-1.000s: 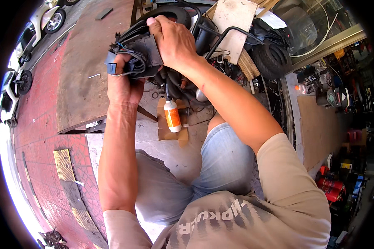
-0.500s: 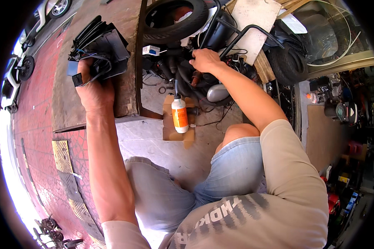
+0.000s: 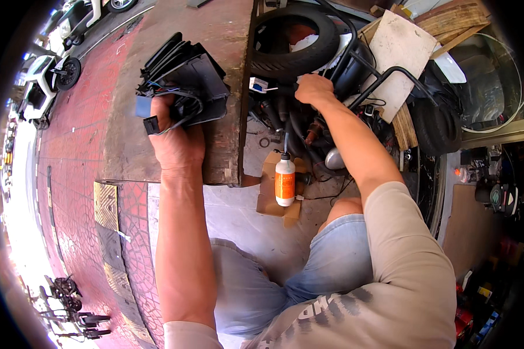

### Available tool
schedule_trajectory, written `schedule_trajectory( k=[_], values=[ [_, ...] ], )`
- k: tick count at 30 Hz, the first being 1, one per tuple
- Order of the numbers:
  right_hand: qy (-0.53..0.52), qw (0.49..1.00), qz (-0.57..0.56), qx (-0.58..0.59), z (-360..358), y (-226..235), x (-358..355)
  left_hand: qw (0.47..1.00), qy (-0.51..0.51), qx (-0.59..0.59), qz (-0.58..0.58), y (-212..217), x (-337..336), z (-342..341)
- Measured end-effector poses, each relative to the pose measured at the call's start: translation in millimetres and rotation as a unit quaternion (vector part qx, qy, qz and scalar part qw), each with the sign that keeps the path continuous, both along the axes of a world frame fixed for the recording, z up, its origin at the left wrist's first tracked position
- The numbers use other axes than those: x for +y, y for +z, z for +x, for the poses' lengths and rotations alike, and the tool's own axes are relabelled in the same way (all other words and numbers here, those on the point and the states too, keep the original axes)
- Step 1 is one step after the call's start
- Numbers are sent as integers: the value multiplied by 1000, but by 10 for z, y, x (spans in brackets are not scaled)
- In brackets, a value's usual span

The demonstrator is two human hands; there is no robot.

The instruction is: The person walks through a cluttered workshop and exits the building. Outside, they sit on a low stool and assemble a black mechanical component, inserting small metal parts and wires into the housing by hand.

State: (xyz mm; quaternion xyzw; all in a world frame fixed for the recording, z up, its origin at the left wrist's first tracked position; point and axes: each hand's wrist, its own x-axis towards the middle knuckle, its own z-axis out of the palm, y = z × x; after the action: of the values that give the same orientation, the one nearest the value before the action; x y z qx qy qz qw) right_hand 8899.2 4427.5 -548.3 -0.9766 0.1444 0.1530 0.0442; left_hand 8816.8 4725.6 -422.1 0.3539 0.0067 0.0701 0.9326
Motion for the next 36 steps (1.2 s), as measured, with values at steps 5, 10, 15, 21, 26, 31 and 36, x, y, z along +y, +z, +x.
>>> schedule_trajectory(
  k=[5, 10, 15, 21, 26, 31, 36],
  values=[
    [-15, 880, 426, -210, -322, 1232, -244, 998, 23, -23, 44, -42, -29, 49],
    [238, 692, 560, -389, -979, 2223, 446, 999, 21, -19, 37, 61, -21, 0],
    [249, 767, 419, -417, -1190, 2238, 975, 999, -9, 19, 29, 124, -14, -80],
    [223, 750, 445, -435, -1236, 2276, 990, 998, -57, 28, -6, 51, 99, -107],
    [207, 761, 417, -451, -1303, 2307, 945, 991, -111, 45, -56, 213, 155, -231],
    [247, 745, 479, -392, -1266, 2250, 1044, 991, -125, 45, 17, 157, 152, -189],
    [225, 734, 529, -361, -1195, 2262, 1115, 990, -137, 32, 15, 95, 139, -132]
  ],
)
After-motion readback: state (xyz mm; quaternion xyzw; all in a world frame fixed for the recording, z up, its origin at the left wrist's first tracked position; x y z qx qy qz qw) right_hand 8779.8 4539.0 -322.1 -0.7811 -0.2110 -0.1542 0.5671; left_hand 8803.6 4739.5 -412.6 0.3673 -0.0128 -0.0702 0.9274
